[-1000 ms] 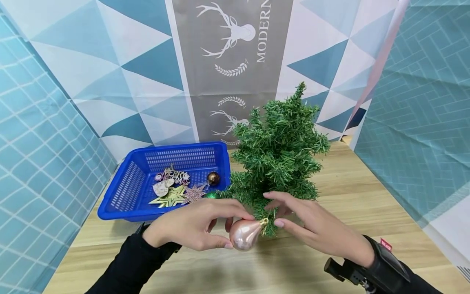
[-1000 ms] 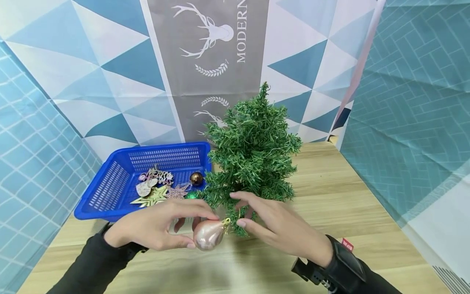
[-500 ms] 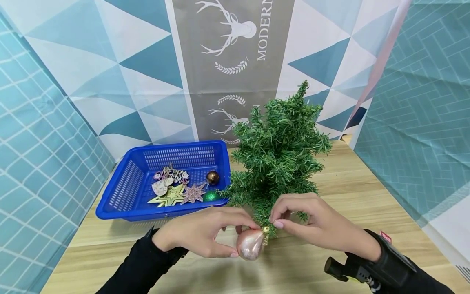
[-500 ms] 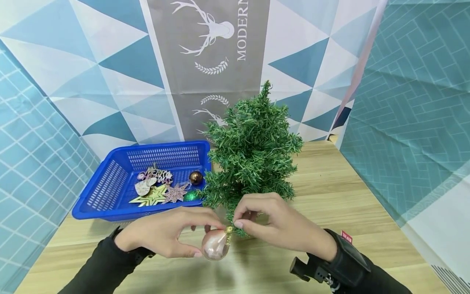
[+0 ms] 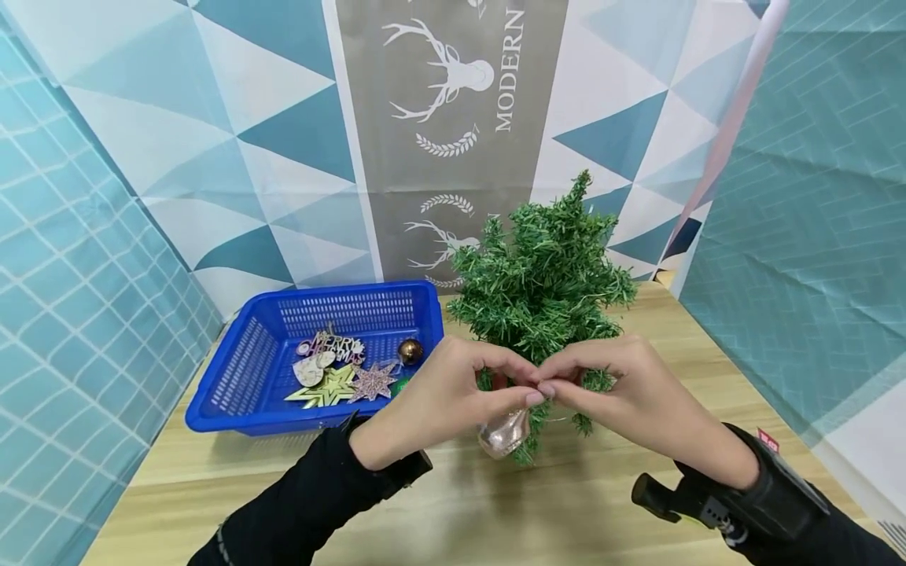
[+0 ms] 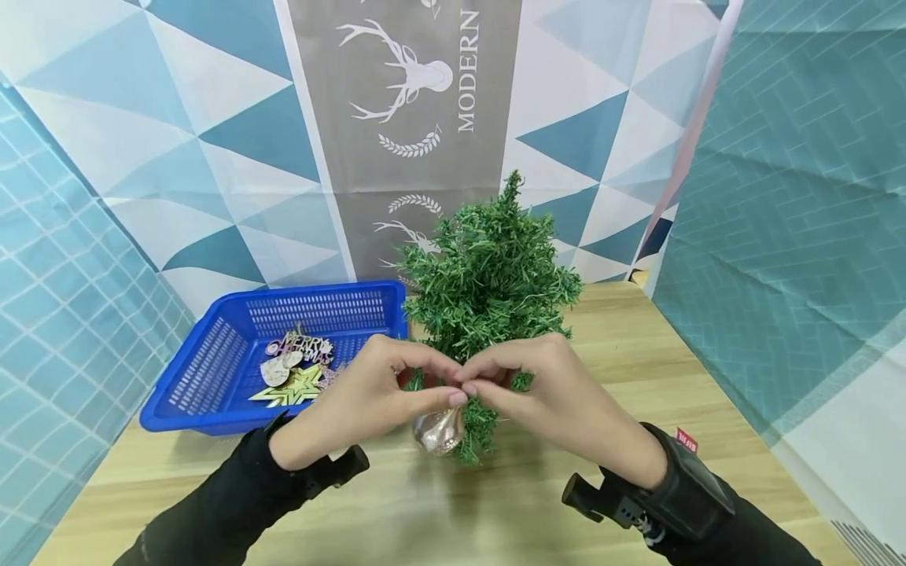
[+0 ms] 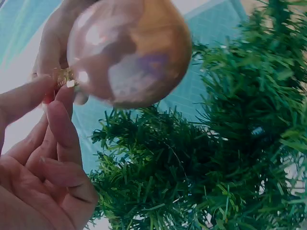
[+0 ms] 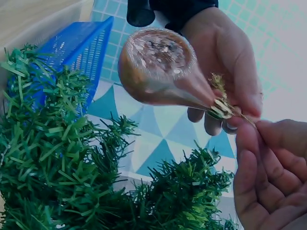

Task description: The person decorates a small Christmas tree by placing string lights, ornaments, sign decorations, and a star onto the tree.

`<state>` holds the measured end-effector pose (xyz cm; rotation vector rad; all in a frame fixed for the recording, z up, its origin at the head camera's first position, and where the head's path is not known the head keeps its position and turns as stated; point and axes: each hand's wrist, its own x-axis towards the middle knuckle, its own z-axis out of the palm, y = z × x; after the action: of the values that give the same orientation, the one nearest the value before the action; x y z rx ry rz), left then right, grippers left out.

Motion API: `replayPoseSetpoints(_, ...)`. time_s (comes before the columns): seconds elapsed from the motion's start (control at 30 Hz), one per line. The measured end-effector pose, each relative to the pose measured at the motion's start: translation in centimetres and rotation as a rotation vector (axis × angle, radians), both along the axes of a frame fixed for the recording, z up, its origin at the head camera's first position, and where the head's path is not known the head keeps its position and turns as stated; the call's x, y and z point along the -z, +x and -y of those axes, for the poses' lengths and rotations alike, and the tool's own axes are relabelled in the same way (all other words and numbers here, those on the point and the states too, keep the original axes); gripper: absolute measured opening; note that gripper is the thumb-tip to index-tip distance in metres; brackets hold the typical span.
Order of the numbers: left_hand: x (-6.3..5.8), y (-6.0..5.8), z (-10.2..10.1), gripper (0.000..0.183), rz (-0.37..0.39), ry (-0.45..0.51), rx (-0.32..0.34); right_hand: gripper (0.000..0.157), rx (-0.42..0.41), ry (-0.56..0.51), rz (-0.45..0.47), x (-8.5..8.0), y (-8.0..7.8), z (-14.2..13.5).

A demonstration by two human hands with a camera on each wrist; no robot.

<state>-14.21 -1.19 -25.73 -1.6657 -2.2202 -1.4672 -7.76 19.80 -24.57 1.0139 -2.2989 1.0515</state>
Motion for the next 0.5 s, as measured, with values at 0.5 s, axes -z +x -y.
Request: replayPoseSetpoints(0.5, -0.1, -0.4, -1.3, 0.010, -0.154, 0.129, -0.278, 0.040, 0.168, 0.023, -0.101, -0.6, -0.9, -0.1)
